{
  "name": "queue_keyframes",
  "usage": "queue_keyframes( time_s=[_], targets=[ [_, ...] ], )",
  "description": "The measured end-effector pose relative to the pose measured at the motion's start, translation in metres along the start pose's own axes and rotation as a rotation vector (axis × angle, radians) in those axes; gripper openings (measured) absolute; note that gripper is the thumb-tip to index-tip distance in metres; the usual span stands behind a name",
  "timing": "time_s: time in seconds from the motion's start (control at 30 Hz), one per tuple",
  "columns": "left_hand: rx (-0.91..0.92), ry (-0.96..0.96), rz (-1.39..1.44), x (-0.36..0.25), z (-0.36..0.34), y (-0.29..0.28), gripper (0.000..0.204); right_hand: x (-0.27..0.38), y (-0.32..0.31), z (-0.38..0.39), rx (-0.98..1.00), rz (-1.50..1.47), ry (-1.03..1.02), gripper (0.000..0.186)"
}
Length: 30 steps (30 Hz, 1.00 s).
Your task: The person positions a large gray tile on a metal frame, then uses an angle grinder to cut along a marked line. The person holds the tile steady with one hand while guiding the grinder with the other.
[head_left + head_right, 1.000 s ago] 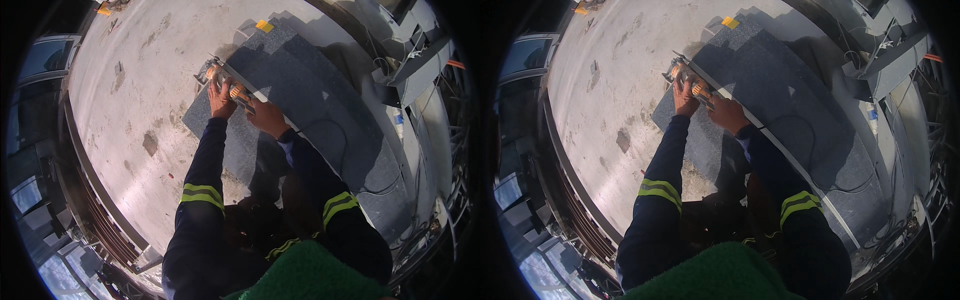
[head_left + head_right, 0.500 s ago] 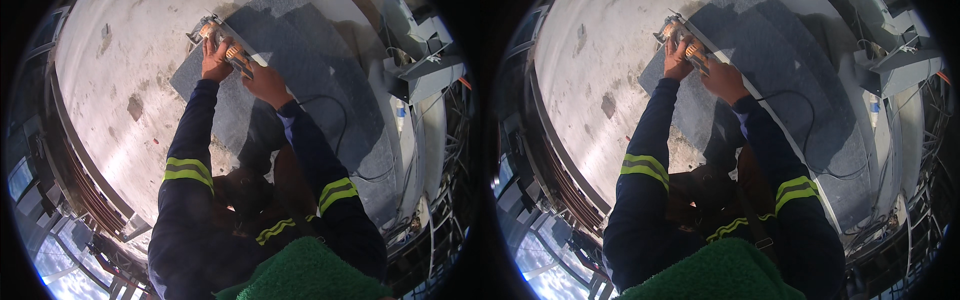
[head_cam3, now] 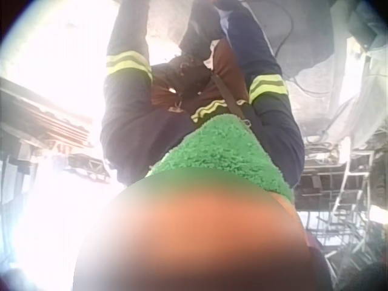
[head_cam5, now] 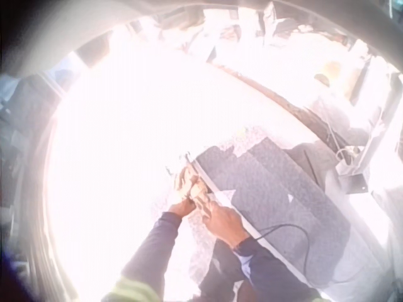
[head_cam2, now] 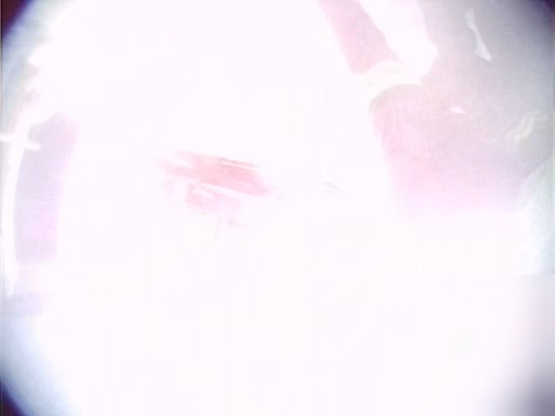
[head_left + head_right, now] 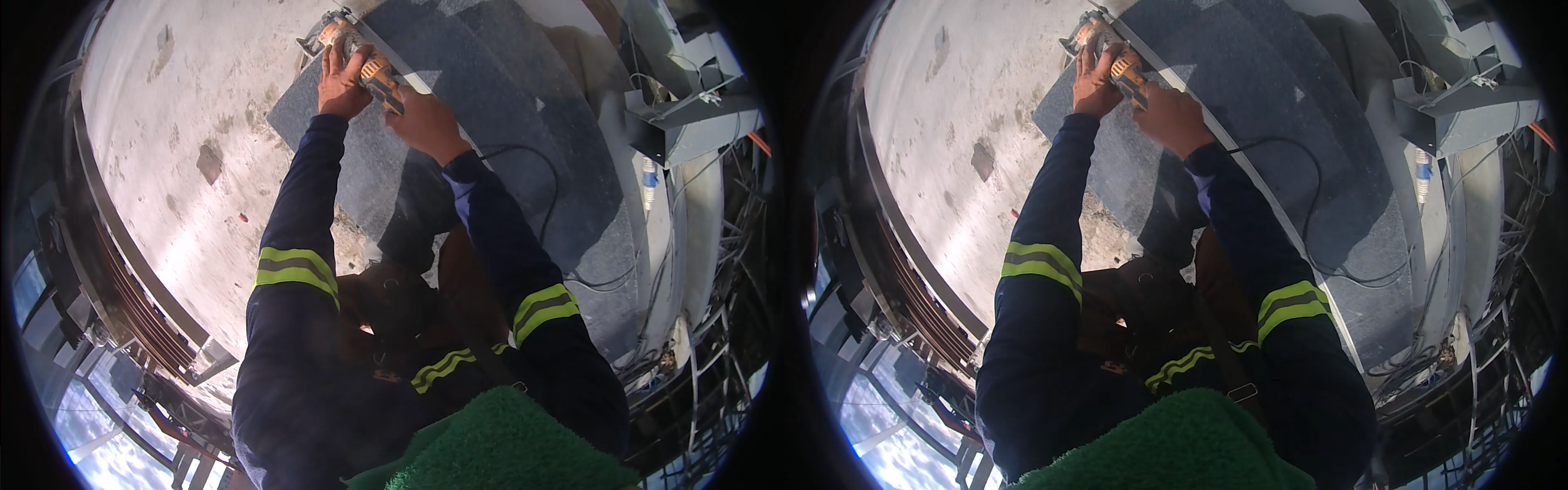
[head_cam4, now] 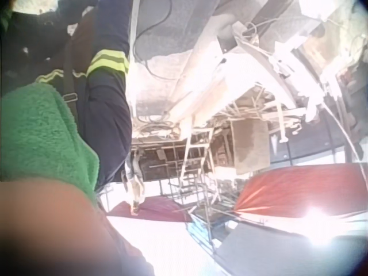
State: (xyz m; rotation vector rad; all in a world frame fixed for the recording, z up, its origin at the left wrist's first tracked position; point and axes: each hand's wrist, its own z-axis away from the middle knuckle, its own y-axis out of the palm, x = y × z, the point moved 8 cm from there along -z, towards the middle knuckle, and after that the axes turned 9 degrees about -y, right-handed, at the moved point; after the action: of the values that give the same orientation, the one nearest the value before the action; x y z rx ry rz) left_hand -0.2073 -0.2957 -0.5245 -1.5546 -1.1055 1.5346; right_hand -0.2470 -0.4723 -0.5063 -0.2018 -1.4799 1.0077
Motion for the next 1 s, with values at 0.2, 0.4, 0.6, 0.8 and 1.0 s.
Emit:
queue_keyframes(
  time_s=[0.2,0.4,0.6,0.8,1.0],
  targets=[
    [-0.025,-0.003,-0.016,-0.007,0.006,-0.001,0.083,-0.002,-0.006,0.008,0.006,0.021,-0.006,0.046],
    [-0.026,0.004,-0.043,-0.012,0.012,-0.002,0.084,-0.001,-0.009,0.017,0.048,0.001,0.010,0.047],
    [-0.022,0.018,-0.042,-0.009,0.007,-0.003,0.082,0.000,-0.009,0.011,0.033,-0.004,-0.010,0.047],
    [-0.029,0.044,-0.073,-0.009,0.003,-0.005,0.081,-0.002,-0.001,0.005,0.031,-0.018,-0.003,0.048],
    [-0.040,0.039,-0.103,-0.014,0.014,-0.004,0.080,-0.007,0.003,0.017,0.043,-0.030,0.018,0.052]
  ],
)
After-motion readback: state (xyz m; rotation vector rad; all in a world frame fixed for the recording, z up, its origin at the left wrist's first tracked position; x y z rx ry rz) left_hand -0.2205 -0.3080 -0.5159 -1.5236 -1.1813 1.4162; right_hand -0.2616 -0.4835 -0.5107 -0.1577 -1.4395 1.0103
